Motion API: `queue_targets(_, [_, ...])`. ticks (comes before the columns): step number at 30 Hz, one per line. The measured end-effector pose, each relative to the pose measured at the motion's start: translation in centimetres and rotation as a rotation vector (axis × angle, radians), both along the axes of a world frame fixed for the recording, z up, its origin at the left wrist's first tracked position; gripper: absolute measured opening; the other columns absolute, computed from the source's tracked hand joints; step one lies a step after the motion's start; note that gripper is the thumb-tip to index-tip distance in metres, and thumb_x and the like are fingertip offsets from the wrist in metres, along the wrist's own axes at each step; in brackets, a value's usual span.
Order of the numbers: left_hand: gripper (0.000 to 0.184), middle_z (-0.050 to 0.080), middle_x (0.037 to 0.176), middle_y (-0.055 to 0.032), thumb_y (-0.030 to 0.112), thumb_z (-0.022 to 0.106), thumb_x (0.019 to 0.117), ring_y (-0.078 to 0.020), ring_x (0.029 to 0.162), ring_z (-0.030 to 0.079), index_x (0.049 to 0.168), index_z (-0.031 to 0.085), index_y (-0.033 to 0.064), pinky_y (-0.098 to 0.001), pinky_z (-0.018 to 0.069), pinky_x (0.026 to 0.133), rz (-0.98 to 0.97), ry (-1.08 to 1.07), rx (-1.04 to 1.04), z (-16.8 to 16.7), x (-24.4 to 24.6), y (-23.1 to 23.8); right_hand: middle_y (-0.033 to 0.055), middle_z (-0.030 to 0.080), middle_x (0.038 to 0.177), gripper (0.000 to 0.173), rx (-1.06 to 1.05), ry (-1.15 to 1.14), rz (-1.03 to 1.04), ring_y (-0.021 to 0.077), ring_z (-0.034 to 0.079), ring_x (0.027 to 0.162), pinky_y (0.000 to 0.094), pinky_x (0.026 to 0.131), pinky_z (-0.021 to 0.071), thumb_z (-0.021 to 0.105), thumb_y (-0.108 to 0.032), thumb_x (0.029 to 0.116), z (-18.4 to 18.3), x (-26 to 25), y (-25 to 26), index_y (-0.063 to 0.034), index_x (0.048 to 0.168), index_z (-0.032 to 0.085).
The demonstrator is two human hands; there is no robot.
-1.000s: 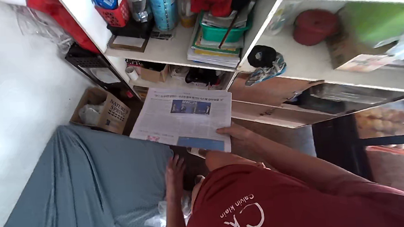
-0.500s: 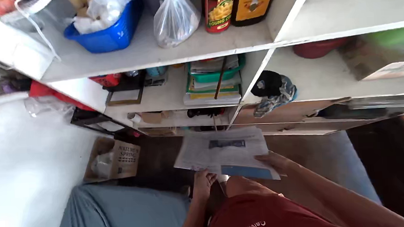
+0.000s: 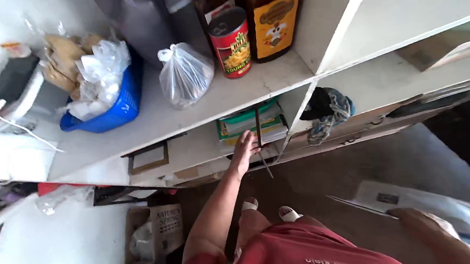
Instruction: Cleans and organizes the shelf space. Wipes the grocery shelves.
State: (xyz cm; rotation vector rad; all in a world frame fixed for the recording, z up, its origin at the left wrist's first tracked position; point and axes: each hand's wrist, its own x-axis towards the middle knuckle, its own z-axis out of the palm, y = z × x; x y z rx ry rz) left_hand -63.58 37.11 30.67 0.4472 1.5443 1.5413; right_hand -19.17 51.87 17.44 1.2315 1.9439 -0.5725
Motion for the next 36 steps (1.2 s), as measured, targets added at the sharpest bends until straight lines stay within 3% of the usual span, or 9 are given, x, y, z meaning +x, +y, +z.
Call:
queue_targets(4, [0.071, 0.064, 0.09, -0.0142, 0.006, 0.057, 0.1021, -0.0163, 0.066, 0.061, 0.162, 0.018, 0.0089, -0.0315, 0.0554, 0.064, -0.157, 0.318, -0.043, 4.0, -2.1, 2.3, 0.0261, 0.066, 0.13, 0.038, -0.001, 0.142, -0.089, 0.0522, 0.06, 0.121, 0.0749, 0.093, 0.0462, 0.055, -0.009, 0.0997, 2.0, -2.5, -7.4, -0.0196, 0.134, 0.068])
queue_targets(9, [0.05, 0.068, 0.13, -0.017, 0.009, 0.054, 0.1016, -0.0346, 0.117, 0.067, 0.151, 0.053, 0.0167, -0.0565, 0.0524, 0.099, -0.538, 1.311, -0.386, 11.2, -7.6, -1.8, 0.0282, 0.07, 0.117, 0.031, 0.076, 0.356, -0.243, 0.0543, 0.065, 0.109, 0.0768, 0.086, 0.0472, 0.054, -0.011, 0.1022, 3.8, -6.4, -17.7, -0.0133, 0.129, 0.07])
queue_targets(14, [0.046, 0.05, 0.151, -0.0221, 0.001, 0.052, 0.1, -0.0419, 0.136, 0.051, 0.143, 0.059, 0.0166, -0.0598, 0.0429, 0.107, -0.676, 1.753, -0.602, 8.0, -10.1, -1.8, 0.0265, 0.071, 0.115, 0.028, 0.246, 0.593, -0.394, 0.0538, 0.066, 0.105, 0.0772, 0.086, 0.0475, 0.054, 0.0, 0.1003, 7.2, -7.1, -21.4, -0.0057, 0.123, 0.071])
queue_targets(17, [0.042, 0.036, 0.161, -0.0234, 0.001, 0.054, 0.0987, -0.0448, 0.146, 0.037, 0.141, 0.057, 0.003, -0.0616, 0.0356, 0.113, -0.731, 1.797, -0.671, 6.7, -9.3, 0.3, 0.0268, 0.071, 0.118, 0.034, 0.352, 0.856, -0.448, 0.0475, 0.069, 0.106, 0.0695, 0.093, 0.0498, 0.048, 0.004, 0.0998, 9.8, -5.1, -22.7, 0.0006, 0.126, 0.07])
queue_targets(19, [0.034, 0.036, 0.16, -0.0244, 0.009, 0.061, 0.097, -0.0449, 0.145, 0.038, 0.129, 0.063, -0.0038, -0.061, 0.0366, 0.113, -0.713, 1.778, -0.638, 6.2, -9.1, 2.1, 0.0266, 0.072, 0.103, 0.03, 0.455, 1.024, -0.539, 0.0363, 0.072, 0.094, 0.0579, 0.087, 0.0551, 0.049, -0.008, 0.0998, 10.6, -3.3, -23.7, 0.0089, 0.11, 0.071])
queue_targets(23, [0.043, 0.034, 0.163, -0.0203, 0.029, 0.072, 0.0944, -0.041, 0.149, 0.033, 0.123, 0.067, -0.0026, -0.061, 0.0302, 0.117, -0.792, 1.819, -0.656, 6.5, -8.8, 5.1, -0.0029, 0.07, 0.095, 0.02, 0.491, 1.426, -0.904, -0.0031, 0.067, 0.087, 0.022, 0.084, 0.058, 0.059, -0.016, 0.0987, 10.2, -2.0, -25.6, 0.0018, 0.106, 0.066])
queue_targets(26, [0.04, 0.033, 0.163, -0.0223, 0.026, 0.069, 0.0971, -0.0428, 0.152, 0.027, 0.125, 0.066, -0.0032, -0.0641, 0.0231, 0.12, -0.844, 1.903, -0.682, 6.1, -8.8, 6.0, -0.0132, 0.074, 0.099, 0.021, 0.35, 1.707, -1.299, 0.0008, 0.071, 0.091, 0.0245, 0.087, 0.0602, 0.058, -0.006, 0.0958, 9.1, -4.2, -26.7, -0.0154, 0.115, 0.061])
queue_targets(29, [0.027, 0.036, 0.163, -0.0174, 0.008, 0.055, 0.0987, -0.0416, 0.152, 0.028, 0.121, 0.068, 0.0012, -0.0659, 0.0256, 0.118, -0.852, 1.954, -0.657, 5.5, -9.4, 6.4, -0.0082, 0.075, 0.097, 0.023, 0.227, 1.823, -1.589, 0.0054, 0.073, 0.089, 0.0266, 0.085, 0.0618, 0.051, 0.0, 0.0966, 6.9, -6.9, -27.8, -0.0129, 0.115, 0.057])
queue_targets(36, [0.038, 0.051, 0.145, -0.0326, 0.005, 0.051, 0.1033, -0.0454, 0.137, 0.049, 0.137, 0.053, -0.0132, -0.0569, 0.036, 0.116, -0.842, 1.617, -0.434, 9.4, -11.4, 6.3, -0.0042, 0.077, 0.093, 0.023, -0.045, 1.89, -1.676, 0.0057, 0.074, 0.084, 0.0251, 0.08, 0.0624, 0.053, 0.001, 0.0922, 4.1, -11.0, -29.2, -0.0121, 0.109, 0.063])
